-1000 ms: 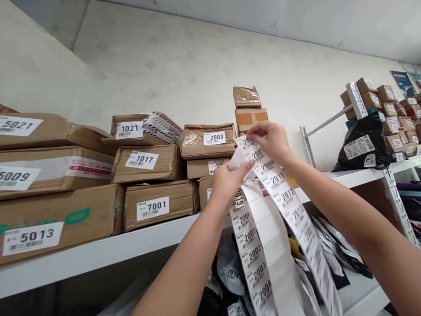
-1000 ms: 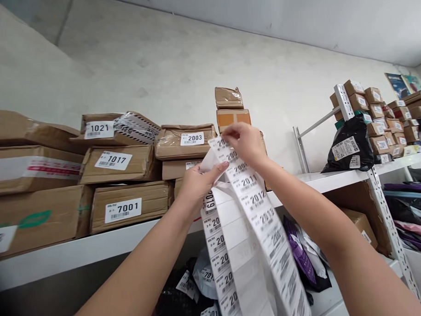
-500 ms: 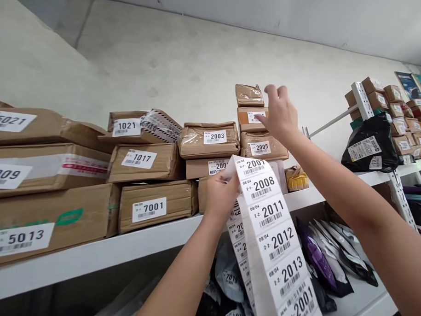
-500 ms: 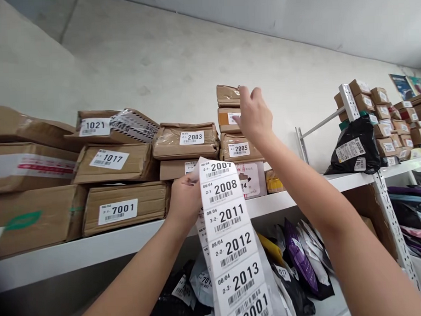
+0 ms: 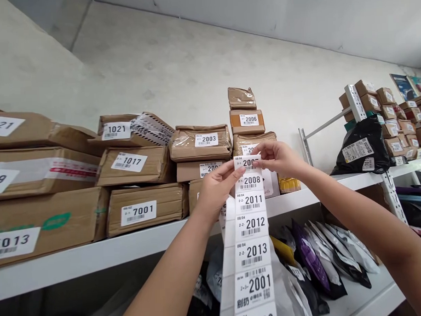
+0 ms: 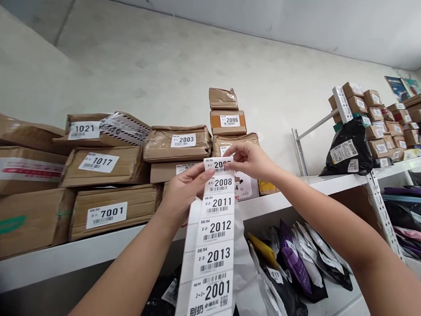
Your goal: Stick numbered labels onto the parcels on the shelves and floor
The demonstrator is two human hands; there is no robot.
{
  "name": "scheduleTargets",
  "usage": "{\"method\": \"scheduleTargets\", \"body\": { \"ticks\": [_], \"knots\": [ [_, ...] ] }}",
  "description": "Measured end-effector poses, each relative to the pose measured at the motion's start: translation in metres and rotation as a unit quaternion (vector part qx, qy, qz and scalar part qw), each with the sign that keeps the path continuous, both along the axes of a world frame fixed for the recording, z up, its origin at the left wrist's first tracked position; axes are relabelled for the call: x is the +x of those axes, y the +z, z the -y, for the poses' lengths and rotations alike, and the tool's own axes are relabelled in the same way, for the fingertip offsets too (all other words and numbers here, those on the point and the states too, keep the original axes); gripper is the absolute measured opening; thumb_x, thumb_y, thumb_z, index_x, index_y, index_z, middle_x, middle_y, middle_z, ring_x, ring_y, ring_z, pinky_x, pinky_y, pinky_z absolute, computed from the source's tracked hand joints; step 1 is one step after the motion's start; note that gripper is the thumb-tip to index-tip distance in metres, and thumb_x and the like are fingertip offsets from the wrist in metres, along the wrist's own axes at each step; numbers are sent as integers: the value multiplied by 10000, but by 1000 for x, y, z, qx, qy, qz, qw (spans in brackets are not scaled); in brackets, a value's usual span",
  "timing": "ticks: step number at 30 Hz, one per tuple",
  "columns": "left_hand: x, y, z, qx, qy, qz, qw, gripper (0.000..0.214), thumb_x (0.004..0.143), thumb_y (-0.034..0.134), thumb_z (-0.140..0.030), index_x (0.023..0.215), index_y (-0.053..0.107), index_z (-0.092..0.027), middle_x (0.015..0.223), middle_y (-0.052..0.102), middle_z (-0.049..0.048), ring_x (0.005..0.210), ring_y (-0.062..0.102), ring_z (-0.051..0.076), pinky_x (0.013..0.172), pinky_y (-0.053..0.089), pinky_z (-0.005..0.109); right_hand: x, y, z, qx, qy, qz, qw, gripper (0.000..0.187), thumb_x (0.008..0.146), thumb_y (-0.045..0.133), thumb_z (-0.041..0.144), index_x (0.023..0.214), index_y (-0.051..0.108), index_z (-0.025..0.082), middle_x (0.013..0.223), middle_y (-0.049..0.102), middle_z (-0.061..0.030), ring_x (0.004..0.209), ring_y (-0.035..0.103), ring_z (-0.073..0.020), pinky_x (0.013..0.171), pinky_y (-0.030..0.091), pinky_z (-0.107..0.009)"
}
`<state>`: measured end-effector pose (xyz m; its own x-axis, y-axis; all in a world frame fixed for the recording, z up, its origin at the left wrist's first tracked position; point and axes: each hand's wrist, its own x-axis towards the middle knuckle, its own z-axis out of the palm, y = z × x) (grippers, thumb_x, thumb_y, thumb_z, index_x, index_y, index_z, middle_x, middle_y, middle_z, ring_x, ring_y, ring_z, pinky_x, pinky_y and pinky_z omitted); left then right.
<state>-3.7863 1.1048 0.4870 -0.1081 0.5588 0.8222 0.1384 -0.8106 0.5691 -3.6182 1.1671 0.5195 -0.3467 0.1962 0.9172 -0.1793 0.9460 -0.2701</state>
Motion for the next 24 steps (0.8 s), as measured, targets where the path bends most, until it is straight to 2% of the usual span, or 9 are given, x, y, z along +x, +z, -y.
{"method": "scheduleTargets", "body": {
  "ticks": [3, 6, 8, 10, 13, 16, 19, 21, 24],
  "knots": [
    [7, 4, -3, 4, -1, 16, 1000, 434, 461, 867, -497, 679, 675, -175, 563, 661, -16, 488, 563, 123, 503, 486, 263, -6, 2, 0, 15, -23, -28, 999, 98, 745, 726, 217, 764, 636, 182, 638, 606, 39, 586, 567, -104, 558, 471, -254],
    [9, 8, -15, 42, 36, 47, 997, 452, 480, 851, -536, 626, 625, -171, 554, 642, -28, 487, 540, 100, 477, 443, 224, -17, 2, 4, 40, -75, -80, 993, 50, 772, 699, 190, 756, 654, 176, 747, 680, -5, 684, 618, -128, 659, 518, -286],
    [7, 11, -23, 63, 52, 71, 994, 473, 492, 834, -568, 604, 594, -176, 521, 608, -46, 462, 503, 82, 452, 404, 204, -25, 5, 8, 85, -118, -93, 985, 52, 775, 686, 151, 739, 663, 180, 766, 693, -10, 714, 631, -140, 713, 528, -308],
    [3, 12, -24, 62, 40, 82, 994, 467, 487, 836, -561, 638, 614, -179, 549, 627, -45, 473, 511, 85, 467, 413, 209, -31, 14, 12, 147, -151, -88, 974, 83, 764, 687, 118, 716, 667, 183, 771, 693, -11, 726, 634, -151, 732, 528, -319],
    [-3, 9, -17, 26, 48, 35, 998, 427, 471, 855, -490, 698, 680, -173, 641, 693, -9, 546, 576, 118, 506, 441, 227, -35, 49, 8, 200, -179, -134, 954, 101, 793, 638, 95, 748, 672, 179, 803, 689, -22, 762, 634, -162, 760, 525, -329],
    [-8, -1, -5, 2, 98, -36, 995, 333, 540, 814, -459, 625, 677, -167, 606, 677, -1, 542, 562, 121, 491, 418, 223, -34, 109, -14, 210, -218, -212, 929, 89, 855, 586, 151, 855, 671, 178, 863, 674, -39, 823, 629, -178, 821, 513, -365],
    [-13, -13, 1, 15, 117, -61, 991, 304, 610, 759, -454, 596, 652, -170, 578, 646, -8, 533, 535, 112, 493, 410, 220, -35, 165, -46, 230, -268, -227, 908, 76, 872, 601, 227, 908, 657, 190, 904, 645, -49, 888, 611, -204, 874, 492, -405],
    [-15, -19, 2, 17, 121, -70, 990, 302, 633, 739, -456, 603, 643, -172, 579, 638, -5, 541, 535, 116, 494, 415, 226, -37, 188, -63, 237, -307, -221, 895, 86, 885, 599, 273, 908, 645, 205, 941, 621, -60, 921, 602, -226, 893, 484, -429],
    [-19, -24, 0, 10, 119, -81, 990, 305, 651, 719, -465, 609, 634, -175, 590, 639, 2, 558, 550, 130, 507, 441, 243, -39, 197, -74, 254, -357, -202, 876, 74, 887, 599, 287, 917, 636, 230, 986, 595, -76, 972, 589, -262, 882, 490, -445]
  ]
}}
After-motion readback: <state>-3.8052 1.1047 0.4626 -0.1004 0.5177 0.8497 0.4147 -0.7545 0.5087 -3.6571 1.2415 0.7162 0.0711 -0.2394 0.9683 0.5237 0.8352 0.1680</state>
